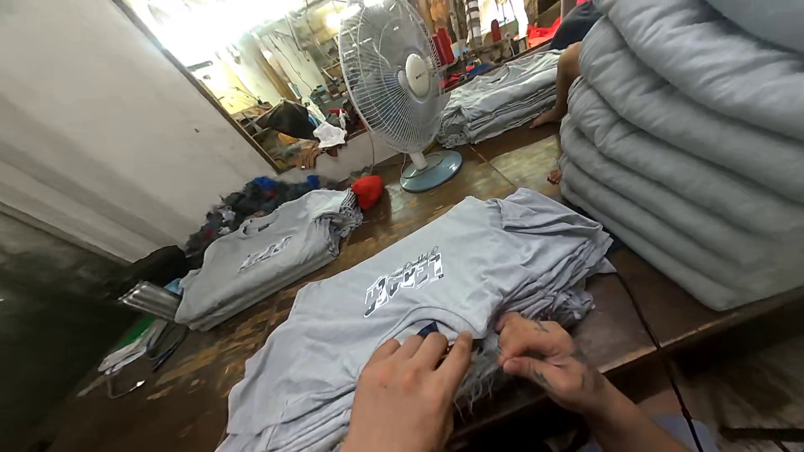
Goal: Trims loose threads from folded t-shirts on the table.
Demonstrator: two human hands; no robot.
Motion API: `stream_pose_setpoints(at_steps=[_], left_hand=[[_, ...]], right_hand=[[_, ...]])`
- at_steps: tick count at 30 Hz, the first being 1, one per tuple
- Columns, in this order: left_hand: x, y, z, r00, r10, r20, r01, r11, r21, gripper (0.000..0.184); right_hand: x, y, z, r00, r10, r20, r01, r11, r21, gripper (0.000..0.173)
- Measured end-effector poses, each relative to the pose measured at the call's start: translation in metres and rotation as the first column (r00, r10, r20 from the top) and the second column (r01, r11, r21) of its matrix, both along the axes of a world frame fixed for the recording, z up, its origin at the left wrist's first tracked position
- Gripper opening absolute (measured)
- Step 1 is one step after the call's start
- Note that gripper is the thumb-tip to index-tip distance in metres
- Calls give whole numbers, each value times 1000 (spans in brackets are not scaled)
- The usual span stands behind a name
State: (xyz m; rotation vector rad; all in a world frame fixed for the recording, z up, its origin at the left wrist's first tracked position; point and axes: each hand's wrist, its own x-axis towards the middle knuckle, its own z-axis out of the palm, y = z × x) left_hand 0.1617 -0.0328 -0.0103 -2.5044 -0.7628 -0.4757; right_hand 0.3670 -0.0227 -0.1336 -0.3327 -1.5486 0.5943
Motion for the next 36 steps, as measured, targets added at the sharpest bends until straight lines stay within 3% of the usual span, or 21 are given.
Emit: stream_pose_setpoints(at_steps=[12,15,17,19,21,23,24,25,27,29,30,31,33,34,36], left_hand=[[3,5,-8,1000,16,23,-16,1000,16,29],[-1,13,-14,997,33,67,-33,999,-1,30],[-11,12,-14,976,79,205,-50,989,-140,30],[-19,11,-20,881,174,440,-44,956,-292,35],[-16,13,-31,765,260,589,-13,921,-389,35],[-4,14,-44,768,286,573,45,868,-494,29],[5,14,-51,765,251,593,105,860,-500,22],[13,14,-57,747,199,635,166,868,-468,17],[18,14,-66,723,133,678,239,873,-426,15],[14,12,-73,726,178,664,250,831,-497,17],[11,11,-77,720,222,657,250,801,-544,20],[9,9,-80,709,256,657,260,772,-581,21],[7,6,-82,671,291,682,312,724,-616,24],[7,5,-82,645,295,705,351,706,-616,24],[7,6,-82,601,288,745,414,685,-599,24]], right_hand=[[-8,-2,1,995,-100,22,98,993,65,25],[-8,-11,5,981,-113,155,91,986,142,33],[0,-27,19,949,-44,313,-10,985,170,52],[13,-32,41,928,-28,372,-46,981,187,65],[25,-15,65,903,-237,357,141,951,276,56],[26,19,90,804,-365,470,241,922,304,30],[22,35,98,746,-286,601,184,956,227,26],[17,46,104,651,-135,747,93,991,98,36],[9,58,113,370,154,916,-13,987,-160,42],[11,59,120,183,232,955,-9,972,-234,29],[17,56,123,160,217,963,-10,976,-218,25],[24,53,122,193,151,969,-28,988,-149,22],[31,52,97,433,-186,882,-39,974,224,11],[28,55,81,540,-369,756,26,906,423,10],[22,55,57,617,-579,533,202,771,603,16]])
